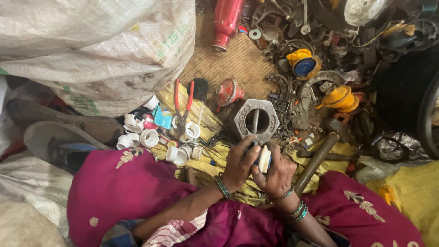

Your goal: The person sits on the floor and uses a hammer and a metal fixture to press and shape a small blue and white plastic component. They repeatedly position the part in the fixture and strike it with the hammer to adjust its form.

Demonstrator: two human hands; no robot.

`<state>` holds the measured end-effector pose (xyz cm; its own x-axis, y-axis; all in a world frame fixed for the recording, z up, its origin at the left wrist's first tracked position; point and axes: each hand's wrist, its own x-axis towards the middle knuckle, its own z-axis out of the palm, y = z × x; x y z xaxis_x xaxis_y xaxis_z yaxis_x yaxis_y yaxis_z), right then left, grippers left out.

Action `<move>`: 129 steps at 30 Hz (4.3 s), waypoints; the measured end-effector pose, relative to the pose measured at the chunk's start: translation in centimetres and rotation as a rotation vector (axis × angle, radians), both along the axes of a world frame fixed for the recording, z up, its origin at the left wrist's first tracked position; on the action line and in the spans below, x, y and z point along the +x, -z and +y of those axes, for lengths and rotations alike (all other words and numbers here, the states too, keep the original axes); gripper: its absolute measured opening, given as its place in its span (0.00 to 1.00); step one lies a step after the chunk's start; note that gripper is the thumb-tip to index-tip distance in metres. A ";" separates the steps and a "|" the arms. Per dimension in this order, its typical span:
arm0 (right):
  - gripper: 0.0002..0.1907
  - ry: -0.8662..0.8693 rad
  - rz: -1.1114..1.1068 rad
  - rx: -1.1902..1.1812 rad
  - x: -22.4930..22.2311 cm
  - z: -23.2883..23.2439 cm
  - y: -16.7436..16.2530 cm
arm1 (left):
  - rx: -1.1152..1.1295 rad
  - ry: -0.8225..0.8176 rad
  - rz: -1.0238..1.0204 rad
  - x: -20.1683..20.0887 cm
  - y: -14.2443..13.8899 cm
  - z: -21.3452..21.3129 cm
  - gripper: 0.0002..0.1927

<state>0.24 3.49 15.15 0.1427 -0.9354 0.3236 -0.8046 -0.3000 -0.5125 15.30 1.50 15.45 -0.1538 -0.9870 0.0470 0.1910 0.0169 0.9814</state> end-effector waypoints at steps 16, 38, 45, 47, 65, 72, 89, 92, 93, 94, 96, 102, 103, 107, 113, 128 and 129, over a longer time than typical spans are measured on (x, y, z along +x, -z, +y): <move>0.47 -0.152 -0.073 -0.015 -0.3 -1.3 -1.6 | 0.706 0.323 0.556 0.7 8.1 -2.0 0.20; 0.44 -0.112 0.203 -0.112 -0.4 -0.6 -2.2 | -0.238 0.112 -0.282 0.2 7.5 -1.7 0.16; 0.47 -0.084 0.184 -0.094 -0.5 -0.4 -1.4 | -0.222 0.073 -0.296 0.0 7.1 -0.9 0.14; 0.47 -0.071 0.169 -0.084 -0.4 -0.3 -1.2 | -0.238 0.050 -0.310 -0.1 7.1 -0.8 0.15; 0.42 0.000 0.019 0.091 0.8 0.3 -1.7 | -0.317 -0.032 -0.372 -0.1 6.3 -0.8 0.15; 0.47 -0.143 -0.592 0.286 0.7 -0.1 -0.7 | -0.054 0.002 -0.325 1.7 1.2 -1.9 0.25; 0.47 -0.197 -1.095 0.554 -2.1 -0.7 -0.6 | -0.486 0.117 -0.397 3.6 -1.7 -2.9 0.30; 0.49 -0.138 -1.080 0.549 -1.9 -0.7 -1.0 | -0.447 0.115 -0.404 3.2 -1.7 -3.0 0.30; 0.48 -0.135 -1.111 0.558 -1.8 -0.7 -1.2 | -0.423 0.113 -0.419 3.1 -1.7 -3.0 0.30; 0.48 -0.132 -1.142 0.567 -1.7 -0.8 -1.3 | -0.399 0.112 -0.433 3.0 -1.7 -2.9 0.29; 0.42 -0.117 -0.951 0.498 -1.6 -1.0 -1.5 | -0.455 0.105 -0.369 3.0 -1.5 -2.8 0.27; 0.39 0.083 -1.455 0.778 -2.1 -1.0 0.6 | -0.778 0.033 -0.465 2.7 0.0 -2.2 0.25; 0.41 0.210 -1.451 0.846 -2.1 -0.8 1.4 | -0.840 0.024 -0.511 2.5 0.3 -2.1 0.26; 0.35 0.219 -1.515 0.885 -2.5 0.0 4.9 | -0.940 0.089 -0.655 1.8 1.4 -1.5 0.30; 0.29 0.044 -0.517 0.341 -3.4 1.7 7.7 | -0.934 -0.022 -0.806 0.9 2.1 -1.7 0.36; 0.29 0.236 -1.080 0.373 -2.4 1.8 11.1 | -0.834 -0.020 -0.899 -0.5 1.9 -1.2 0.25; 0.29 0.270 -1.208 0.373 -2.3 1.7 11.1 | -0.822 -0.030 -0.881 -0.6 1.8 -1.0 0.25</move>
<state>-2.04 5.20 4.02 -0.2615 -0.9499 -0.1711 0.2121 0.1163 -0.9703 14.67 0.45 13.67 -0.4263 -0.7154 0.5536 -0.5504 0.6908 0.4688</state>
